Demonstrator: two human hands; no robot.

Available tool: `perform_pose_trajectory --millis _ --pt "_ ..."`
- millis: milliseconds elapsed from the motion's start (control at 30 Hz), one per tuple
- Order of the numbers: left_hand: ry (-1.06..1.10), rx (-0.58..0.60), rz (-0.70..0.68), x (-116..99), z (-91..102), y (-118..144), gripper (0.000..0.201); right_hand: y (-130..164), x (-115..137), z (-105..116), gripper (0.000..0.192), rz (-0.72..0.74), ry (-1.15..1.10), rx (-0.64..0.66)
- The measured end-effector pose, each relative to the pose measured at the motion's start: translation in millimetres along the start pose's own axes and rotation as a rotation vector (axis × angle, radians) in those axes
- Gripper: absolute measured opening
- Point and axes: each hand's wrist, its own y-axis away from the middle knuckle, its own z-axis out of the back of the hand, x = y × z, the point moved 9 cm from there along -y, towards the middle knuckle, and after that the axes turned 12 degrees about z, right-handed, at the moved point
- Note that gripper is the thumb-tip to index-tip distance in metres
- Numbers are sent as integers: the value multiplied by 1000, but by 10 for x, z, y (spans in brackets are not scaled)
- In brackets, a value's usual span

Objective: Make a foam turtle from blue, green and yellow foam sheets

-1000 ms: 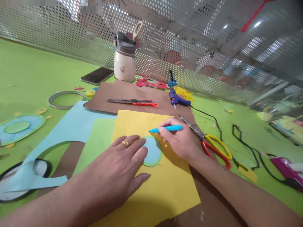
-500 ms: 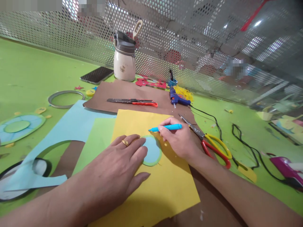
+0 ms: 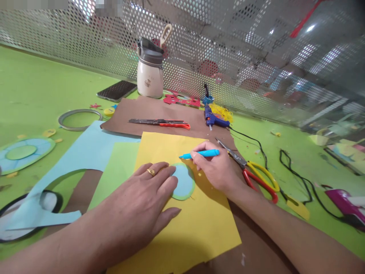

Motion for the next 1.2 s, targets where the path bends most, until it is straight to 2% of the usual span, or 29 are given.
perform_pose_trajectory --millis 300,567,867,1200 --pt "-16 29 -7 -23 30 -9 22 14 -27 61 9 18 -46 -55" --pt "-33 -9 -23 -36 51 3 22 45 -217 27 11 -37 -296 -135" --pt "8 45 -7 -25 57 2 21 8 -182 71 8 28 -507 -221" --pt "19 77 -31 -68 87 -12 24 10 102 -19 13 155 -321 -64"
